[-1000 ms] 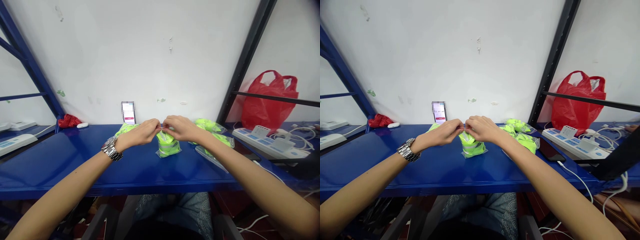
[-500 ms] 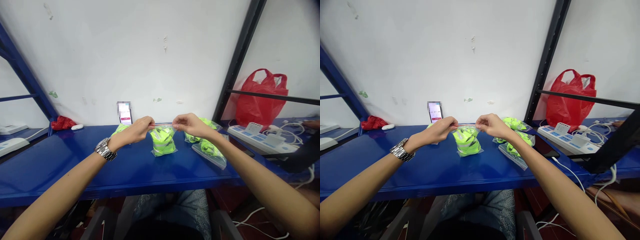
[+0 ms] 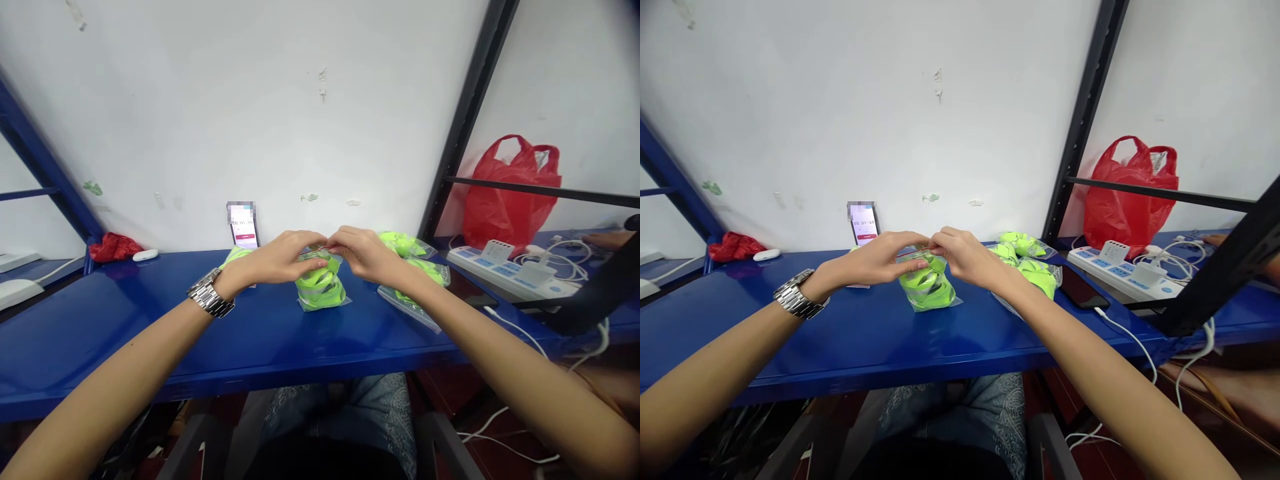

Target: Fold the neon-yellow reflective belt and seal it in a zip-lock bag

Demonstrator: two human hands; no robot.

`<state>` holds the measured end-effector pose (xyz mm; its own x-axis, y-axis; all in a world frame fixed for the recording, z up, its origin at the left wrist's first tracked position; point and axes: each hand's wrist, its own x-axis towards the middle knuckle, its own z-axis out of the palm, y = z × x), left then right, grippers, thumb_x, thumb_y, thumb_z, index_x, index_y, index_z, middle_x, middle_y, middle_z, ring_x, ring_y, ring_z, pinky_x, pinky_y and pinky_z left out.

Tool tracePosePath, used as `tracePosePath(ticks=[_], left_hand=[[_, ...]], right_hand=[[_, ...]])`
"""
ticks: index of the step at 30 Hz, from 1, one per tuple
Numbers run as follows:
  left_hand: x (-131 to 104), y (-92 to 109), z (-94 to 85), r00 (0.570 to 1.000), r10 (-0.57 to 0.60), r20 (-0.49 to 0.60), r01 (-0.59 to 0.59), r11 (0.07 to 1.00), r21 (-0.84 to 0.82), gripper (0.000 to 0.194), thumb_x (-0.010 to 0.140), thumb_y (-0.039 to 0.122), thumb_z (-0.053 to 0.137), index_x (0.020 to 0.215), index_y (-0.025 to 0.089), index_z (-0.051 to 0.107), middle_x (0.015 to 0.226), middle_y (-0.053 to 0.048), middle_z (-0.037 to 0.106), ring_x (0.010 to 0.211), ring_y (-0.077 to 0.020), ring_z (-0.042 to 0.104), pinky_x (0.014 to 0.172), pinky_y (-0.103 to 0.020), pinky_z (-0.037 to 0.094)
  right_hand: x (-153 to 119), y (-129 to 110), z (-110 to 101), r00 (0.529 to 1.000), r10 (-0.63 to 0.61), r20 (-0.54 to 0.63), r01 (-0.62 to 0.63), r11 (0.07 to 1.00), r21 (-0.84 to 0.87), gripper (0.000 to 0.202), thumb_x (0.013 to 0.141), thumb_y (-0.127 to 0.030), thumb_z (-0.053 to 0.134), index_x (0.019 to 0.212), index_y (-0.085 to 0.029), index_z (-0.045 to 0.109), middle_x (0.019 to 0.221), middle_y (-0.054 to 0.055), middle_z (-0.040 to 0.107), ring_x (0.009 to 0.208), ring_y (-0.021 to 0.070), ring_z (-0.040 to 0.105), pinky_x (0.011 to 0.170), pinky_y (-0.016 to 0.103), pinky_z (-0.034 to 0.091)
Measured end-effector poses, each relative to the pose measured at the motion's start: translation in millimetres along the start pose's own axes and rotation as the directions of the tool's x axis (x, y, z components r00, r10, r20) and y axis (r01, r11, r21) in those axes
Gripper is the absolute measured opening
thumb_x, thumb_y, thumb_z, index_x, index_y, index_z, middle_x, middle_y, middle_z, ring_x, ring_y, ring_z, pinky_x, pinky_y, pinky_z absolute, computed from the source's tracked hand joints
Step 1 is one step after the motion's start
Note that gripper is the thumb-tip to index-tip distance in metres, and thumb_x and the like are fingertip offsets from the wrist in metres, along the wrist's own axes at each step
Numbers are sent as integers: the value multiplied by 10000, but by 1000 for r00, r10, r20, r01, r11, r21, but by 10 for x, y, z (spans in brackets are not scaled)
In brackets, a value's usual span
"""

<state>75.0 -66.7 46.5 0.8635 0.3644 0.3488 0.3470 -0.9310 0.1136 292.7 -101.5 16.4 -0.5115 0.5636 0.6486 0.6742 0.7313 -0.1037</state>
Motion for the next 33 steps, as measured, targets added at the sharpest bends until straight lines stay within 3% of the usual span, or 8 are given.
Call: tracePosePath(ticks=[3,5,10,13,17,22,28,33], left_hand=[[35,10,27,1000,-18,-7,19,999,47,210,938,341,521,914,151,607,816,-59,662,716,-159,583,640,-288,402],[46,7,58,999,-31,-38,33,998,50,168,914,301,536,863,151,592,777,-53,643,683,-151,562,618,-285,387],[50,14,100,996,-66,-60,63,997,-39,160,905,279,512,910,150,607,829,-63,654,702,-145,570,620,-281,402],[62,17,118,997,-53,-58,51,998,-35,180,925,287,487,898,151,602,805,-56,647,682,-136,558,618,-277,399],[81,-23,182,995,-57,-83,57,998,-3,176,944,286,460,868,160,557,784,-53,636,654,-131,535,613,-279,387],[66,-98,260,991,-60,-122,60,998,-2,142,946,283,463,857,180,502,763,-36,617,615,-125,495,595,-285,366],[57,-52,227,989,-91,-114,84,994,-63,152,934,297,486,857,176,535,746,-27,616,617,-122,505,582,-279,365],[61,-11,201,990,-88,-108,88,996,-5,186,933,327,480,878,165,555,784,-50,627,635,-130,517,579,-276,370]], right_hand=[[0,-4,11,1000,20,5,-19,999,-29,188,893,-103,451,912,-158,630,848,67,643,749,154,563,672,276,412],[-9,-9,11,999,41,-10,-41,999,-14,163,893,-122,476,904,-154,636,825,59,643,725,150,557,660,277,405],[-46,-41,-37,983,182,14,-181,966,182,95,861,-166,556,903,-161,641,777,32,658,676,137,568,637,270,406],[-49,-65,-70,963,265,47,-269,945,184,60,850,-176,572,855,-165,630,716,17,641,639,131,556,607,262,389],[-42,-55,-68,966,254,43,-257,962,90,54,856,-175,558,842,-174,610,716,12,623,636,126,523,613,261,369],[-60,4,-23,962,270,41,-273,942,197,71,875,-228,571,896,-174,611,738,21,648,656,136,559,626,265,401],[-62,-4,-6,953,301,36,-302,928,217,77,866,-239,593,839,-168,605,681,9,629,608,127,545,586,260,392],[-50,-45,-20,959,284,26,-284,943,175,67,861,-218,585,816,-170,597,667,2,615,596,121,522,580,258,374]])
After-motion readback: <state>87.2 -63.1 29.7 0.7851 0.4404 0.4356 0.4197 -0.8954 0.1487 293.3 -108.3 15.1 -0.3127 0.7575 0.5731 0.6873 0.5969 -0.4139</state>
